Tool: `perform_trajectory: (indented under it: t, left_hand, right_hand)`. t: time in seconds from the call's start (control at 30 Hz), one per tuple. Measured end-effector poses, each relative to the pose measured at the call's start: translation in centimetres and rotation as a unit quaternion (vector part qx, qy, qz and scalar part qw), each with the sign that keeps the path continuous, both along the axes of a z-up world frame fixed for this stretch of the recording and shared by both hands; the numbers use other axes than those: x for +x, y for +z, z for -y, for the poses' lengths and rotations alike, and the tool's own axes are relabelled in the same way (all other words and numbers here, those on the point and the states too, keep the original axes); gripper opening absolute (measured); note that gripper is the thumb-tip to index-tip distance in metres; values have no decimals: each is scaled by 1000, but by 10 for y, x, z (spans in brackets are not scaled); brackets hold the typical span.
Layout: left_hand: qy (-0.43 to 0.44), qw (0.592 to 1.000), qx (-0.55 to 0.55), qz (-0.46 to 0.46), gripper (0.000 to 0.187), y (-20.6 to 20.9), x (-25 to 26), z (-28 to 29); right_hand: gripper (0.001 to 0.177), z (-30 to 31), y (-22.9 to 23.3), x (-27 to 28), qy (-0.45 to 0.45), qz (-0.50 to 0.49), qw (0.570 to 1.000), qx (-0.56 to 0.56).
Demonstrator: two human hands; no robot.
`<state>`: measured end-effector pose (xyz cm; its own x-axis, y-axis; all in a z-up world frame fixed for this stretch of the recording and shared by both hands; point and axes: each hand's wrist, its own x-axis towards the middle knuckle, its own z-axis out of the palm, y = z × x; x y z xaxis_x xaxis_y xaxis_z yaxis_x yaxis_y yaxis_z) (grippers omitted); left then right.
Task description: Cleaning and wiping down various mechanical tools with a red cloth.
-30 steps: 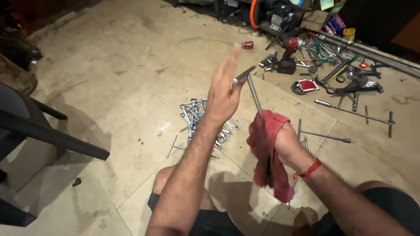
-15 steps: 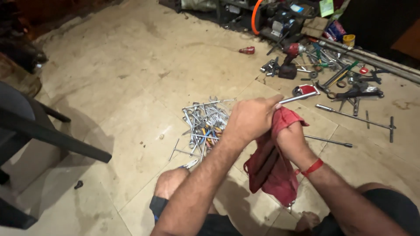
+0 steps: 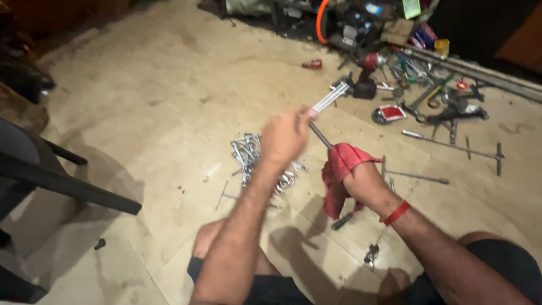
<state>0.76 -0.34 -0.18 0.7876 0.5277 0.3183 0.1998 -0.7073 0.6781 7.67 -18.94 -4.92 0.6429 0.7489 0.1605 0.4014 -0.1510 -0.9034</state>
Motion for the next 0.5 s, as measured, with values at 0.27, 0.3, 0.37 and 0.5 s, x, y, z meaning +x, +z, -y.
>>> perform_trajectory:
  t: [0.27, 0.3, 0.37, 0.5]
  left_hand:
    - [178, 984, 13, -4, 25, -16, -20, -81]
    - [178, 984, 11, -7, 25, -19, -24, -88]
    - [236, 971, -36, -25, 27, -22, -32, -103]
    - [267, 960, -74, -39, 29, -47, -37, -120]
  right_hand:
    - [21, 15, -19, -7, 76, 44, 993, -84]
    - [21, 16, -27, -2, 76, 42, 992, -86]
    - [18, 18, -41, 9, 44, 175, 983, -45]
    - [19, 19, -60, 34, -34, 159, 982, -94]
